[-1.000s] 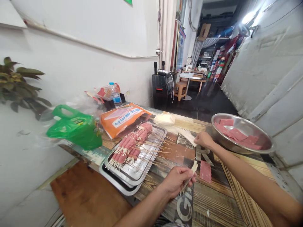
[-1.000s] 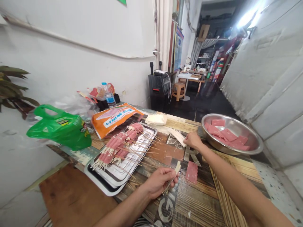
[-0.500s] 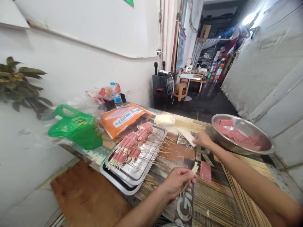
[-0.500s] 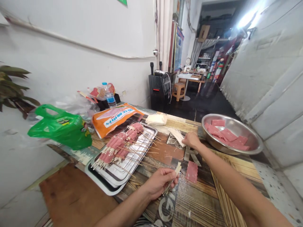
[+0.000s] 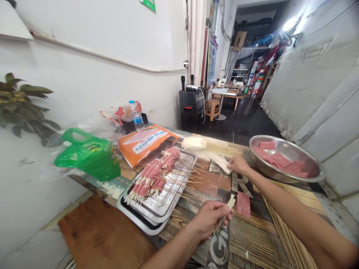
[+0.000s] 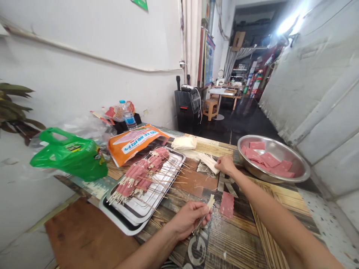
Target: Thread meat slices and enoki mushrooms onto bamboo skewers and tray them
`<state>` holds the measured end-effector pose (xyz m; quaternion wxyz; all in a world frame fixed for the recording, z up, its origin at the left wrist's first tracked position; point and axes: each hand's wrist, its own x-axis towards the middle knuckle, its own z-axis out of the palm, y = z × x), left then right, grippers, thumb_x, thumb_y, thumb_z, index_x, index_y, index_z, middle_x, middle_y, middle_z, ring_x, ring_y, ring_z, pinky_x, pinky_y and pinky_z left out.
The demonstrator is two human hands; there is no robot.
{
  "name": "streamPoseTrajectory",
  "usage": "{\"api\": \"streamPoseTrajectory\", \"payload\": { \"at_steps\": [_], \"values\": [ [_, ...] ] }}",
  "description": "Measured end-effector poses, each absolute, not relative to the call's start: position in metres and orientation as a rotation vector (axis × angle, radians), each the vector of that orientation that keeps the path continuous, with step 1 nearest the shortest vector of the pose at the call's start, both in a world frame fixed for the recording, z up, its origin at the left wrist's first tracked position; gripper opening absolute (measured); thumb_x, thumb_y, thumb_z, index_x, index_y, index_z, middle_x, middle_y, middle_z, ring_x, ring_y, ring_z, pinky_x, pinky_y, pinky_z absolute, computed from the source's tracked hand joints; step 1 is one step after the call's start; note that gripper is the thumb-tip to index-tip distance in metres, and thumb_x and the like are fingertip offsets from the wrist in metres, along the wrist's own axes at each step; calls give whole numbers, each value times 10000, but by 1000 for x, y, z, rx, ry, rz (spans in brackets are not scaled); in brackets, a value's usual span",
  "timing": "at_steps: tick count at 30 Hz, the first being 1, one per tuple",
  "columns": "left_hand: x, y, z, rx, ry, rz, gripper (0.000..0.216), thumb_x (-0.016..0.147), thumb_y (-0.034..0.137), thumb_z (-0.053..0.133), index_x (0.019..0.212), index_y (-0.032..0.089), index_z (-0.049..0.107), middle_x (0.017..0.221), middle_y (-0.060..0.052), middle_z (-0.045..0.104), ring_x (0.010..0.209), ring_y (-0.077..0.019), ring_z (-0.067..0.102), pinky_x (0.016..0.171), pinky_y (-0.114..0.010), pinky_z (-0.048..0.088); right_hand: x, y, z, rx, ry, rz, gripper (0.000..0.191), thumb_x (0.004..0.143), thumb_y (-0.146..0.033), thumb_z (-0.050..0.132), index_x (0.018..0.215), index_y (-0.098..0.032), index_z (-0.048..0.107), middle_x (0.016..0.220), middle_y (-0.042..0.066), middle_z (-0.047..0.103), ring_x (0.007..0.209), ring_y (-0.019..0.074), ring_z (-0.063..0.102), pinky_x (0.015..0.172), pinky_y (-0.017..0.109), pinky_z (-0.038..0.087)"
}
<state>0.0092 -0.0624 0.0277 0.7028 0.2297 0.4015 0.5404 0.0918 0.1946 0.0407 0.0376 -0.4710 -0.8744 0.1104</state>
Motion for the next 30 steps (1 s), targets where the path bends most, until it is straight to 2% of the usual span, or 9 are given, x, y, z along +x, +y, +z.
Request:
{"api": "streamPoseTrajectory", "payload": {
  "at_steps": [4, 9, 20, 23, 26, 30],
  "values": [
    [10, -63, 28, 515, 894, 1204, 525, 525, 545, 842, 665, 81, 640, 626, -13, 587, 482, -45, 447, 521, -217, 287, 96, 198, 46, -1437, -2585, 371, 134, 678, -229, 596, 712, -157, 704, 725, 48, 698, 742, 166, 625, 621, 211, 387],
    [9, -62, 28, 523, 894, 1223, 543, 526, 556, 843, 679, 74, 646, 628, -18, 585, 488, -48, 448, 525, -218, 280, 98, 202, 54, -1417, -2499, 522, 92, 659, -224, 585, 614, -157, 628, 630, 23, 642, 651, 149, 582, 554, 217, 365],
    [10, -63, 26, 556, 905, 1233, 545, 551, 570, 829, 689, 77, 643, 642, -19, 580, 507, -52, 450, 537, -217, 270, 119, 194, 58, -1248, -2285, 963, 180, 760, -327, 527, 698, -168, 583, 612, 12, 644, 565, 126, 581, 578, 230, 471],
    [10, -62, 25, 556, 901, 1237, 544, 547, 568, 833, 693, 77, 650, 639, -20, 580, 512, -54, 450, 546, -215, 279, 127, 195, 58, -1231, -2212, 968, 219, 787, -375, 511, 761, -169, 580, 655, 26, 655, 540, 115, 556, 551, 228, 454],
    [10, -62, 26, 588, 938, 1260, 554, 550, 591, 820, 691, 82, 652, 632, -20, 578, 513, -58, 451, 547, -216, 294, 137, 194, 66, -1208, -2233, 940, 226, 775, -376, 518, 757, -164, 592, 613, 17, 623, 514, 115, 518, 502, 223, 402],
    [12, -63, 37, 747, 1113, 1382, 570, 615, 666, 735, 683, 105, 664, 618, -30, 599, 522, -83, 460, 548, -225, 335, 152, 177, 91, -1057, -2506, 591, 173, 789, -298, 525, 753, -168, 633, 689, 33, 645, 625, 147, 565, 601, 248, 413]
  ]
}}
